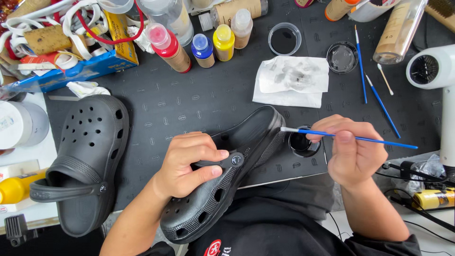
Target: The person applies black dye to the side of a shoe using a small brush, dipping the brush into a container of dye.
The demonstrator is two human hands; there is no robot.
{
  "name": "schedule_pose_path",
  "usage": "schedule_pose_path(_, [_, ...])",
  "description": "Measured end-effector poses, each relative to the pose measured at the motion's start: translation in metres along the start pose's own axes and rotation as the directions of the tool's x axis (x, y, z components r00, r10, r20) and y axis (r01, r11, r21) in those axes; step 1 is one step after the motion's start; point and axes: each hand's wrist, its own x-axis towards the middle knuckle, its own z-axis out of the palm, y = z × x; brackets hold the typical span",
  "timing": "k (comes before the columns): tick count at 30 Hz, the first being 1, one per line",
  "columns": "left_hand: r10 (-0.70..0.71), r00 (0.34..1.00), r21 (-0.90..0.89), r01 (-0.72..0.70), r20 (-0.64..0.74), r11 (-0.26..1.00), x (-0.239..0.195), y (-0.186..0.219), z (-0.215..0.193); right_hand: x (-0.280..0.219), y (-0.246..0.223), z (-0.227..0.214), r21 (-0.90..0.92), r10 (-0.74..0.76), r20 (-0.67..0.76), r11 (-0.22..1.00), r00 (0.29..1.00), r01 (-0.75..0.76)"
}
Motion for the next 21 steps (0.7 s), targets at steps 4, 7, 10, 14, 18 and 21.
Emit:
schedule_pose_path(4, [0.016,1.0,0.022,-0.016,0.013,1.0,0.004,0.001,0.0,-0.004,-0.007,-0.003,0.103,0.005,-0.024,0.995,1.0,-0.002])
schedule_pose_path(7, [0.038,0.999,0.047,-0.04,0.023,0.998,0.007,0.003,0.001,-0.003,-0.011,0.006,0.088,-0.038,0.042,0.996,0.998,0.034])
schedule_pose_path(10, [0.057,0.998,0.067,-0.059,0.034,0.996,0.011,0.005,0.004,0.003,-0.008,0.012,0.033,-0.091,0.099,0.996,0.991,0.088])
schedule_pose_path(14, [0.06,0.997,0.083,-0.063,0.041,0.995,0.013,0.005,0.005,0.003,0.001,0.008,-0.041,-0.041,0.024,0.998,0.999,0.042])
schedule_pose_path(18, [0.052,0.998,0.084,-0.055,0.043,0.995,0.015,0.004,0.006,-0.001,0.005,-0.001,-0.008,0.021,-0.072,1.0,0.997,-0.021])
schedule_pose_path(21, [0.045,0.998,0.075,-0.049,0.046,0.996,0.016,0.003,0.006,-0.001,0.005,0.0,0.037,0.003,-0.111,0.999,0.994,0.001])
